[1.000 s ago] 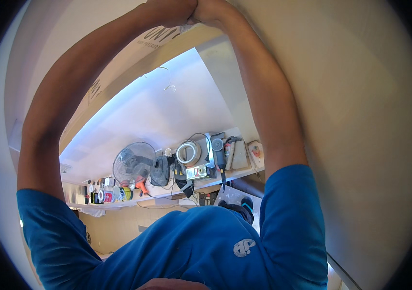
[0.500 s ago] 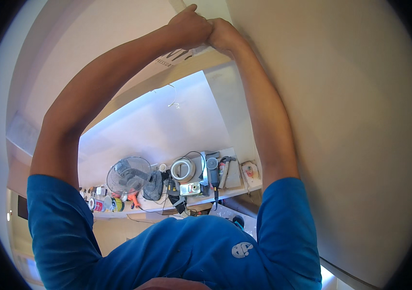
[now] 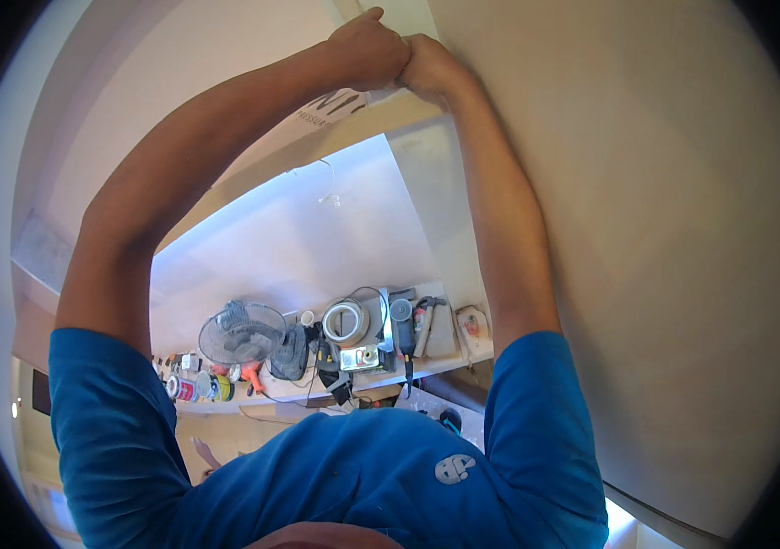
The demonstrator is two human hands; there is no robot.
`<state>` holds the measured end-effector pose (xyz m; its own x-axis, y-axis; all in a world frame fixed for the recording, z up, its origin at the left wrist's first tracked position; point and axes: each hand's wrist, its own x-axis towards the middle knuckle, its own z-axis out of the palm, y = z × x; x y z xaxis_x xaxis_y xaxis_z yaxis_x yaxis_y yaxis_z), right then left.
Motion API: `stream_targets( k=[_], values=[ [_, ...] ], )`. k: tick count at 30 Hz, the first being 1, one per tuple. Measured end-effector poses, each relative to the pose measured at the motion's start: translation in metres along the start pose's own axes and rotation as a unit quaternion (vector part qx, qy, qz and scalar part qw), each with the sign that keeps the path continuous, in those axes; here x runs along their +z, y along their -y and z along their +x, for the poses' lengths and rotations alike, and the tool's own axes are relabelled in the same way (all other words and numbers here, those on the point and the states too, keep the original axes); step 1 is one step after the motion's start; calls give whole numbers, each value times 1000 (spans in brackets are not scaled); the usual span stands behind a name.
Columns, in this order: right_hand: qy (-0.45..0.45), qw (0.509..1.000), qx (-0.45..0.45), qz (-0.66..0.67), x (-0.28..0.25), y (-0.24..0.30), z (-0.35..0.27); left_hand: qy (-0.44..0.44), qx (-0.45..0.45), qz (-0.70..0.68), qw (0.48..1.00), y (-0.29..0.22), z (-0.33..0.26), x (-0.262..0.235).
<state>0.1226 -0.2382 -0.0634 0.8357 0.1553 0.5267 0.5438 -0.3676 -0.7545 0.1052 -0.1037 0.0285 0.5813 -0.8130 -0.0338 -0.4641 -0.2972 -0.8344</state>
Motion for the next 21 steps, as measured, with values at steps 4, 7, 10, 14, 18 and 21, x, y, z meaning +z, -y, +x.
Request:
stream_targets(
  k=[4, 7, 10, 14, 18, 21],
  values=[
    [37, 997, 6, -63, -20, -11, 5, 9, 11, -6, 1000, -9, -1, -18],
    [27, 997, -17, -68, -22, -3, -4, -29, 23, -21, 999, -8, -5, -14],
    [-25, 996, -22, -82, -13, 7, -9, -32, 23, -29, 999, 2, 2, -7],
    [-83, 993, 15, -80, 1, 7, -4, 11, -3, -2, 1000, 3, 13, 1],
    [-31, 998, -25, -45, -5, -10, 1, 13, -12, 22, 1000, -5, 4, -12],
    [3, 996, -15, -91, -12, -2, -2, -4, -18, -1, 1000, -11, -10, -14]
  ],
)
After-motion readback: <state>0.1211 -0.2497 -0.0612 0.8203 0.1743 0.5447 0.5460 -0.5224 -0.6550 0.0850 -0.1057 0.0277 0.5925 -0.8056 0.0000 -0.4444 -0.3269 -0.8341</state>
